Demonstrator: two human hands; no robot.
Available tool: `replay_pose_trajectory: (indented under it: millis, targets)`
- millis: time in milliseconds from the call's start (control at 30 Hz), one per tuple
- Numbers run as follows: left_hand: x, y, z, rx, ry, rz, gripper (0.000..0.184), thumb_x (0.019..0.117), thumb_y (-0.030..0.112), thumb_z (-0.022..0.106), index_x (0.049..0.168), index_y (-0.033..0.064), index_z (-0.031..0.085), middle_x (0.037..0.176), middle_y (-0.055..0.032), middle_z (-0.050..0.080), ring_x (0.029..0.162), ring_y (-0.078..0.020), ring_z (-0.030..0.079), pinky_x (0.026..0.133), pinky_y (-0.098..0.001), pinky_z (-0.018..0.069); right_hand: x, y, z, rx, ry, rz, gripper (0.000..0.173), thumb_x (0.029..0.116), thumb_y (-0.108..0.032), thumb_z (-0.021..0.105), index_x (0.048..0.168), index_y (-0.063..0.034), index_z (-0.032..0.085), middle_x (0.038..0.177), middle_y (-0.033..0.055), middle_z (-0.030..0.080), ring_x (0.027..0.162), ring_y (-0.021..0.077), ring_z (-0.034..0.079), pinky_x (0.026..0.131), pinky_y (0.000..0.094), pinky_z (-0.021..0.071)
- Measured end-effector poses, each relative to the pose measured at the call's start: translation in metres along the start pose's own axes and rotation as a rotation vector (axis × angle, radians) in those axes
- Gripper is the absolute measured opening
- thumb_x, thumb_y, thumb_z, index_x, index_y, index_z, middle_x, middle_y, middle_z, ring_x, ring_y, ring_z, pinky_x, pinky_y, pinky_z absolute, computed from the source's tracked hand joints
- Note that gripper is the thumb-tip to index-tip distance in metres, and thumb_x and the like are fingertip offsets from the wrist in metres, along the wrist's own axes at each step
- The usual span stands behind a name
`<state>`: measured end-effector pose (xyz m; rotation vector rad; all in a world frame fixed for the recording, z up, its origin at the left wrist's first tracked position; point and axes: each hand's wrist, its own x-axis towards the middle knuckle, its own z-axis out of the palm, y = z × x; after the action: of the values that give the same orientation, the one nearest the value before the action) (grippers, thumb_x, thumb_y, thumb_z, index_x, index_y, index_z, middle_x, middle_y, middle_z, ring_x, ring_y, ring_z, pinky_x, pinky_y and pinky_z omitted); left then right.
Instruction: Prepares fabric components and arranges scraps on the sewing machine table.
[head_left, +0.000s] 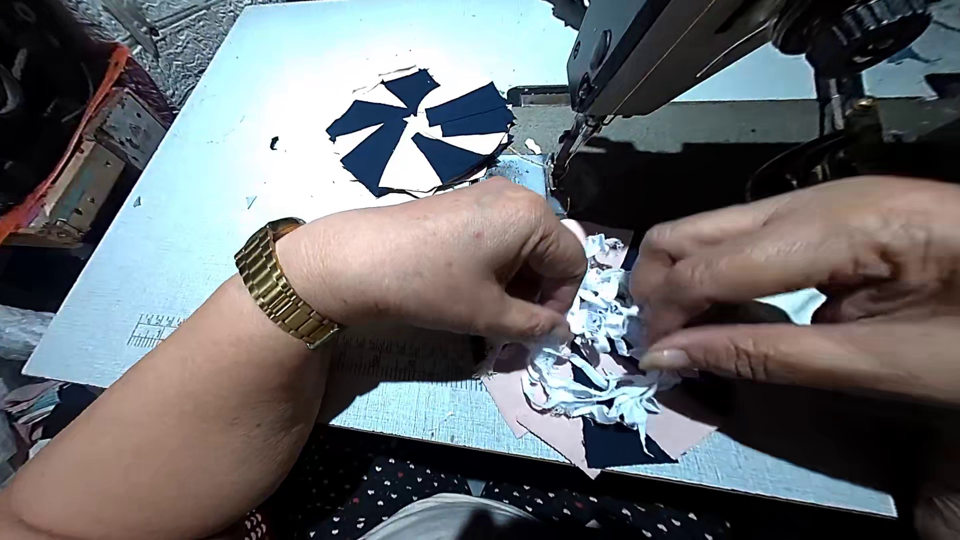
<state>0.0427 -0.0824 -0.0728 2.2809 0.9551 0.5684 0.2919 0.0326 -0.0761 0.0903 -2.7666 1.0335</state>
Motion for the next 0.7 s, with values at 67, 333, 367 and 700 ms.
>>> replay_pose_trajectory:
  millis: [67, 333, 367, 700]
  targets:
    - [0.000, -0.001, -0.002, 0.002, 0.047, -0.018, 0.008, 0.0933, 0.012, 0.072, 0.090, 0.0051, 0.072, 0.078, 0.0019, 0.065, 0.072, -0.0006, 0.061, 0.064, -0.0157, 0.0519, 0.005, 0.001, 0.004, -0.046, 0.093, -0.008, 0.010, 0.0894, -0.031, 0.073, 0.092, -0.0214, 0.075, 0.087, -0.0128, 0.066, 0.077, -0.0029, 0.062, 0.062, 0.0117, 0.0523]
    - [0.001, -0.003, 0.000, 0.090, 0.034, -0.124, 0.006, 0.0906, 0.013, 0.074, 0.087, 0.0084, 0.072, 0.076, 0.0025, 0.065, 0.068, -0.0014, 0.059, 0.059, -0.0179, 0.0494, 0.013, 0.002, 0.012, -0.274, 0.126, 0.030, 0.012, 0.0901, -0.023, 0.064, 0.088, -0.0188, 0.075, 0.084, -0.0114, 0.064, 0.075, -0.0056, 0.059, 0.062, 0.0098, 0.0488]
    - [0.001, -0.003, -0.001, 0.071, 0.050, -0.114, 0.006, 0.0900, 0.011, 0.073, 0.086, 0.0080, 0.071, 0.075, 0.0026, 0.064, 0.067, -0.0009, 0.059, 0.058, -0.0171, 0.0495, 0.010, 0.003, 0.009, -0.262, 0.128, 0.035, 0.011, 0.0898, -0.023, 0.065, 0.087, -0.0190, 0.074, 0.084, -0.0116, 0.064, 0.075, -0.0054, 0.060, 0.063, 0.0104, 0.0501]
    - [0.000, -0.001, -0.004, -0.022, 0.070, -0.074, 0.002, 0.0899, 0.007, 0.069, 0.088, 0.0059, 0.069, 0.073, 0.0038, 0.062, 0.065, 0.0014, 0.056, 0.056, -0.0144, 0.0465, 0.011, 0.003, 0.009, -0.186, 0.205, 0.023, 0.019, 0.0890, -0.038, 0.073, 0.095, -0.0207, 0.073, 0.087, -0.0127, 0.059, 0.069, -0.0071, 0.051, 0.054, 0.0085, 0.0407]
